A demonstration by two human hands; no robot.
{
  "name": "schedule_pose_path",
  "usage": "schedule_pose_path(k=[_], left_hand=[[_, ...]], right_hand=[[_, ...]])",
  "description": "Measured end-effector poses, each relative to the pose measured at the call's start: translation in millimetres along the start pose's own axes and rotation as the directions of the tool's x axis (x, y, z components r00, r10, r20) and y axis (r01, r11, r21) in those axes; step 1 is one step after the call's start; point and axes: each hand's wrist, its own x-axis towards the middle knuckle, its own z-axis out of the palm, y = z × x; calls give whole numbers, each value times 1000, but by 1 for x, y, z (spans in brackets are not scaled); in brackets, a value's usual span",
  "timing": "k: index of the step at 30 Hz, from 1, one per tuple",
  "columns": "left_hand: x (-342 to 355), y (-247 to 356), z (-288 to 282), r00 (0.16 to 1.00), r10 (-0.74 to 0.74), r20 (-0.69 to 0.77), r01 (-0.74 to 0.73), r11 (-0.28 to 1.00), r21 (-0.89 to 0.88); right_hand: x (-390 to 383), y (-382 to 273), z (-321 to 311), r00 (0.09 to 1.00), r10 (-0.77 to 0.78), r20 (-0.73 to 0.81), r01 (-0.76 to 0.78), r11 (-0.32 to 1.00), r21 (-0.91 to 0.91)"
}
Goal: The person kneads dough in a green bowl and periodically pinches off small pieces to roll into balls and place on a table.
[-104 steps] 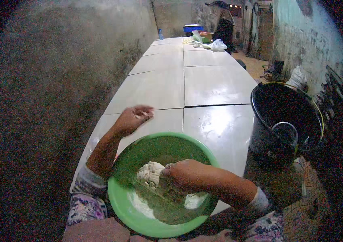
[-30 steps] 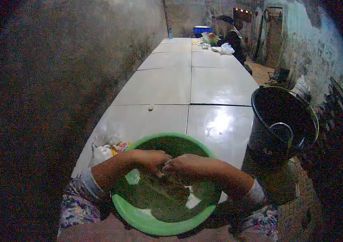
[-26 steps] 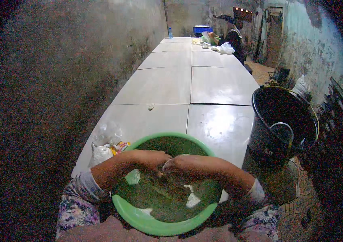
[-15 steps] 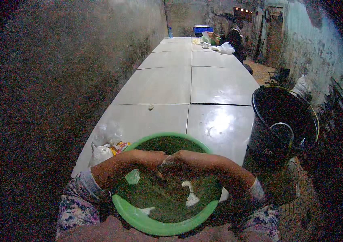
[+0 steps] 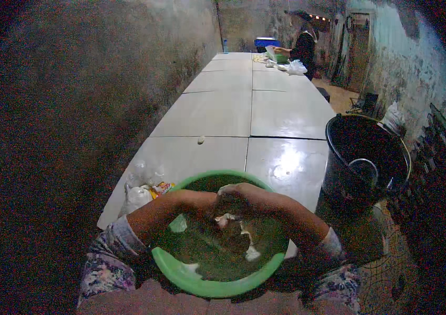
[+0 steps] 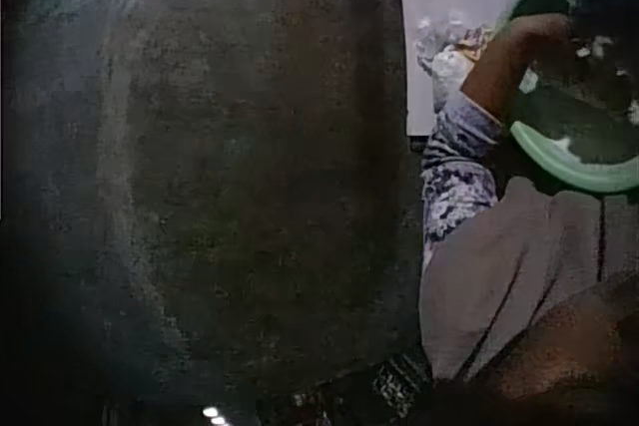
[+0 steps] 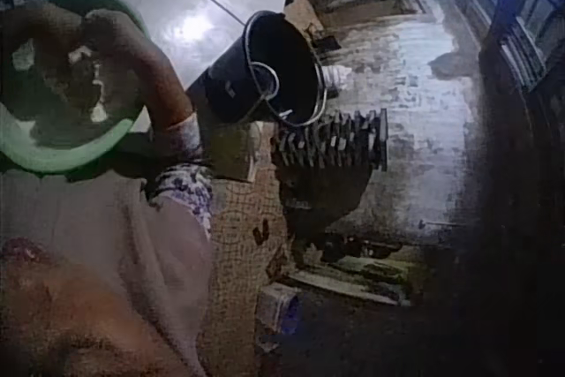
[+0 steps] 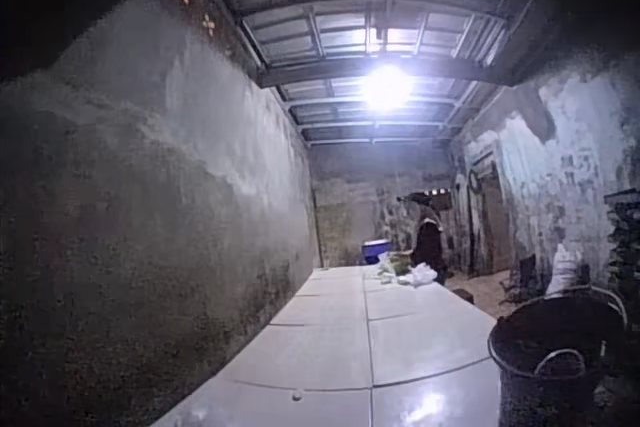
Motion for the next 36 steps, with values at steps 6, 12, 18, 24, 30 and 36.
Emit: schedule_pose_path(k=[6, 12, 18, 24, 30, 36], left_hand=[[-17, 31, -13, 974, -202, -103, 201, 979, -16], [-22, 56, -35, 981, -100, -168, 55, 965, -258], [-3, 54, -51, 851, -153, -503, 39, 973, -229], [-21, -23, -47, 917, -167, -363, 13, 921, -390], [-13, -8, -32, 954, -255, -158, 191, 922, -336], [-20, -1, -33, 954, -298, 25, 298, 940, -166]], right_hand=[[-19, 2, 22, 987, 164, -3, -154, 937, 315], [-14, -53, 27, 953, 241, -185, -269, 952, -145], [22, -53, 11, 938, -42, -344, -205, 733, -648], [32, -29, 27, 949, 90, -301, -179, 942, -284], [7, -46, 47, 884, 333, -327, -196, 901, 387], [-6, -53, 60, 916, 128, -379, 87, 860, 502]])
